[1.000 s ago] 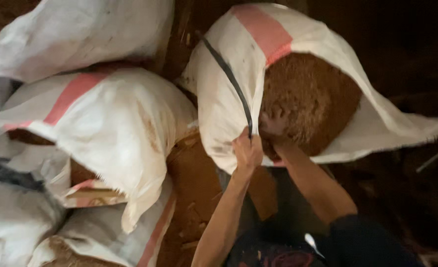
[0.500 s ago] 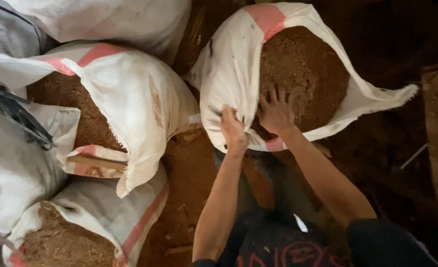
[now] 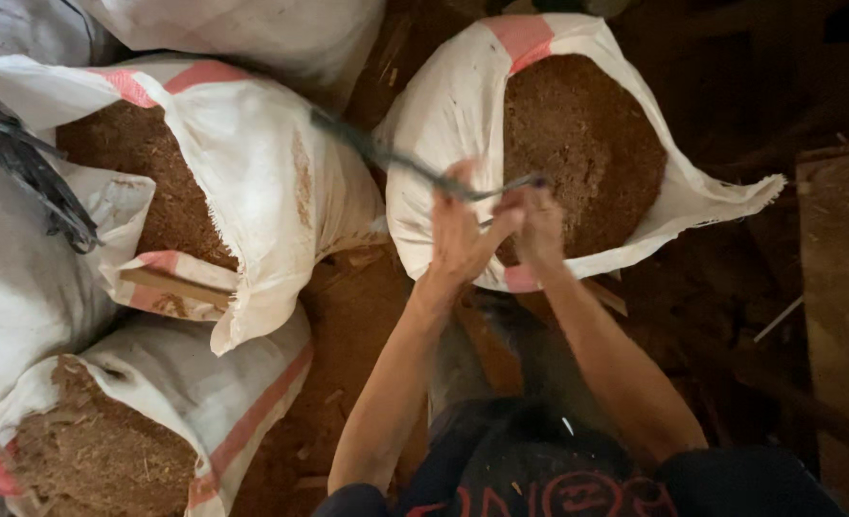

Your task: The person ties the top of a large white sack filled with brown granular material using a black plastic tie. They gather the sack opening, thread the tie through, and pull it tight to secure the contents.

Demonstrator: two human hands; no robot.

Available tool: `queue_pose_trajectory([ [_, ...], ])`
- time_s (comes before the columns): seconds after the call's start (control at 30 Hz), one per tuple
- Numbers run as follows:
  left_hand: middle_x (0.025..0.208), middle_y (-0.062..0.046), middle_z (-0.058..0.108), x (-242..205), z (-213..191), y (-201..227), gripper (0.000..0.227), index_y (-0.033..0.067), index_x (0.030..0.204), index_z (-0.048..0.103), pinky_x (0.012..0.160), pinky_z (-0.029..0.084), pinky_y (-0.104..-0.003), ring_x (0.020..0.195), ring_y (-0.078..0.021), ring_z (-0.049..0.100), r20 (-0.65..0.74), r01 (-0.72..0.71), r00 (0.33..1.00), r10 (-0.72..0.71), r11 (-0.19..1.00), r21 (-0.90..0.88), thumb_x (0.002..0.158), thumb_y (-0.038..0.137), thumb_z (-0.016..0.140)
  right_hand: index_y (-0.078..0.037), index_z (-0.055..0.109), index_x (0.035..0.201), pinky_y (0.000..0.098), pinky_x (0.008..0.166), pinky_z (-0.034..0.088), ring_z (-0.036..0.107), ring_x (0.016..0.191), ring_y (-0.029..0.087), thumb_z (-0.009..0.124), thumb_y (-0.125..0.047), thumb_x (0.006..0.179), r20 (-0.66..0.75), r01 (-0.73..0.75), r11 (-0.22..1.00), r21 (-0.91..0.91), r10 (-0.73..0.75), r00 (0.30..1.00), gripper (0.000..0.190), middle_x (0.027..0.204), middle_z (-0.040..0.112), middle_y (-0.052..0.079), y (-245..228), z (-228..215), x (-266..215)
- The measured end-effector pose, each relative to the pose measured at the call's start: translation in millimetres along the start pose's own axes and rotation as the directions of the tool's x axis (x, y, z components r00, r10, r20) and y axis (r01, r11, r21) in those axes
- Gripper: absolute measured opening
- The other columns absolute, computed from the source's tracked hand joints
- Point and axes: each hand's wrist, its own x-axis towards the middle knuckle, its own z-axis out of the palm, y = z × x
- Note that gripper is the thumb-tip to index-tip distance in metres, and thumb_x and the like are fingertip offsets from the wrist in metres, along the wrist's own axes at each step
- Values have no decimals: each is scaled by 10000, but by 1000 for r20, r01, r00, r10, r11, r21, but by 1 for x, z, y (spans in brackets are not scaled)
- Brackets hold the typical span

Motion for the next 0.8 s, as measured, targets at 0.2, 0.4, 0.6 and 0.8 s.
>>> queue_pose_trajectory([
  [0.2, 1259, -122, 617, -60, 46, -50, 770, 158, 1328, 518, 999, 461, -572, 1174, -360, 568, 112, 102, 973, -200, 817, 568, 657, 286, 873, -93, 415, 762, 430, 789, 525, 409, 614, 169, 426, -296, 1149, 24, -241, 882, 406, 253, 967, 436, 656, 359, 19, 30, -57, -9],
  [0.4, 1077, -68, 691, -57, 60, -109, 388, 159, 1095, 552, 908, 505, -504, 1096, -329, 664, 375, 16, 892, -252, 847, 531, 803, 193, 806, -92, 429, 767, 379, 657, 429, 386, 606, 167, 437, -285, 1165, 17, -308, 786, 536, 355, 935, 442, 670, 363, 9, 65, -85, -60],
  [0.6, 1027, -121, 663, -35, 56, -76, 438, 142, 1060, 588, 892, 458, -529, 1039, -375, 620, 333, 192, 828, -450, 788, 585, 732, 296, 834, -56, 507, 853, 379, 731, 479, 420, 616, 155, 429, -267, 1159, -214, -126, 738, 663, 348, 913, 380, 656, 404, 25, 62, -78, -95],
  [0.8, 1145, -201, 667, -20, 68, -41, 445, 127, 1083, 653, 942, 454, -510, 1105, -400, 627, 394, -165, 918, -40, 866, 473, 663, 228, 758, -70, 514, 926, 457, 792, 543, 528, 686, 207, 440, -296, 1144, -501, 69, 796, 602, 308, 809, 323, 688, 460, 49, -8, -70, -114],
])
